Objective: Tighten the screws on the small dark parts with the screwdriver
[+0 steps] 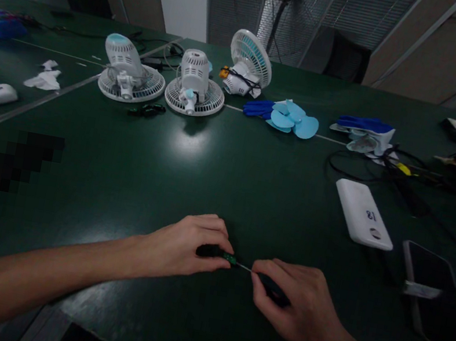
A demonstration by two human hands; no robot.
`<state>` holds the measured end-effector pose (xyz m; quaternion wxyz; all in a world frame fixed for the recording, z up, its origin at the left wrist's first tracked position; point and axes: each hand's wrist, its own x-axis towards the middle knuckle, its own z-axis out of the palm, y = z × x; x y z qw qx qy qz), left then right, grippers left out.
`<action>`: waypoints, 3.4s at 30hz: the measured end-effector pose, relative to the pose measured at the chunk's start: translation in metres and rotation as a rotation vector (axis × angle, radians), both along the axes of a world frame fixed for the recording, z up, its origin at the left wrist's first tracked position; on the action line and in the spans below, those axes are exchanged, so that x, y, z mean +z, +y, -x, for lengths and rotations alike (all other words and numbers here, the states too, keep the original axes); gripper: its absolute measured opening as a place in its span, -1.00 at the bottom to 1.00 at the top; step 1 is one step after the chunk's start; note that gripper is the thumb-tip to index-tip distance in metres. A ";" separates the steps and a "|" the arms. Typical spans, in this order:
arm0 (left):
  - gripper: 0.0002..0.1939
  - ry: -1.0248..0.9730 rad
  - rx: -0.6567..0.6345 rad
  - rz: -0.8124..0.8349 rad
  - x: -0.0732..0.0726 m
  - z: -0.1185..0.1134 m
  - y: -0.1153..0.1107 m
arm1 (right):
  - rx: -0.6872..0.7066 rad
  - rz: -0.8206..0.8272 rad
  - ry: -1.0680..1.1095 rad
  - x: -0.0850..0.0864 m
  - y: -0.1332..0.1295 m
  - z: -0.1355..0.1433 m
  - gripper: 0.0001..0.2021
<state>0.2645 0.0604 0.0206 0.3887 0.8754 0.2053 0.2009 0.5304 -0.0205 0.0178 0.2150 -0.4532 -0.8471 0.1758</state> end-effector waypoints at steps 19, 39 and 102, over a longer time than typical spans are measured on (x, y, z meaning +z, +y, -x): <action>-0.78 -0.012 -0.047 -0.019 -0.001 -0.001 -0.001 | 0.003 0.052 0.087 -0.001 -0.001 0.000 -0.87; -0.77 0.036 -0.023 -0.128 0.002 0.001 0.002 | -0.019 -0.049 0.140 0.006 0.003 0.006 -0.87; -0.80 0.313 1.262 -0.256 0.002 0.234 0.142 | 0.038 0.007 0.096 0.002 -0.003 0.000 -0.90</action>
